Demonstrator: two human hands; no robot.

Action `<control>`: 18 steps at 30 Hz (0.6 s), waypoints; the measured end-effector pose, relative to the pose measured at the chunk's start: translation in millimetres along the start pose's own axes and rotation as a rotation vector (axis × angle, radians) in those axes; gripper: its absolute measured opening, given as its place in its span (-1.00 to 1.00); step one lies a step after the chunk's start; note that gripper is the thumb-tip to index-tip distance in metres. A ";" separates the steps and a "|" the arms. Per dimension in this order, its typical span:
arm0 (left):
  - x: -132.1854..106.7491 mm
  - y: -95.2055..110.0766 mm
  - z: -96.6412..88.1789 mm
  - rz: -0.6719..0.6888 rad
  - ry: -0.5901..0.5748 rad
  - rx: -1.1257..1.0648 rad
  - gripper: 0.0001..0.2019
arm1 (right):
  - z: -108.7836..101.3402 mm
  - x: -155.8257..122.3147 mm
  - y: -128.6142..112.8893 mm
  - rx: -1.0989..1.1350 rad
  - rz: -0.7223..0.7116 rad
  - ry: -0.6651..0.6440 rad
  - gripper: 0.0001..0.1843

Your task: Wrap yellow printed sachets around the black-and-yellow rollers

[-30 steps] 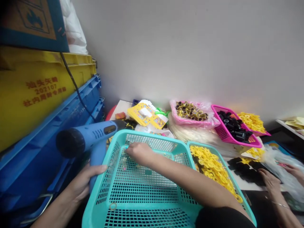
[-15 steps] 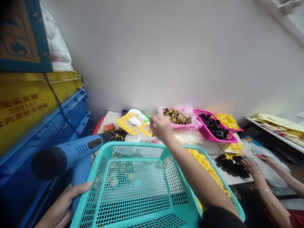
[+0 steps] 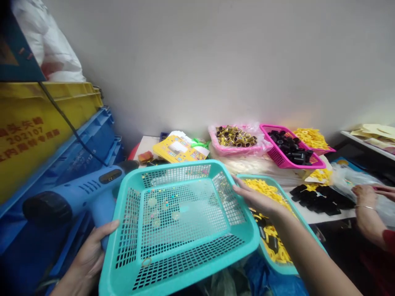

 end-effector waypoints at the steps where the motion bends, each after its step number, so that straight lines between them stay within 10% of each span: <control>1: 0.8 -1.9 3.0 0.007 -0.013 -0.004 -0.39 | 0.3 -6.5 7.4 0.053 0.061 -0.034 -0.43; 9: 3.3 -21.5 32.4 0.122 -0.112 0.090 -0.42 | -67.0 -25.6 -0.1 -0.143 0.154 0.075 -0.46; 18: 2.8 -19.8 23.0 0.194 -0.089 0.124 -0.48 | -114.0 -31.7 -16.9 -0.180 0.253 0.129 -0.50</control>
Point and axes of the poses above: each hand's wrist, its own x-axis towards the middle knuckle, its own z-axis out of the palm, y = z × x, the point moved 3 cm from there along x, towards the middle knuckle, and after that the axes turned 13 degrees about -x, right-handed, at the moved point
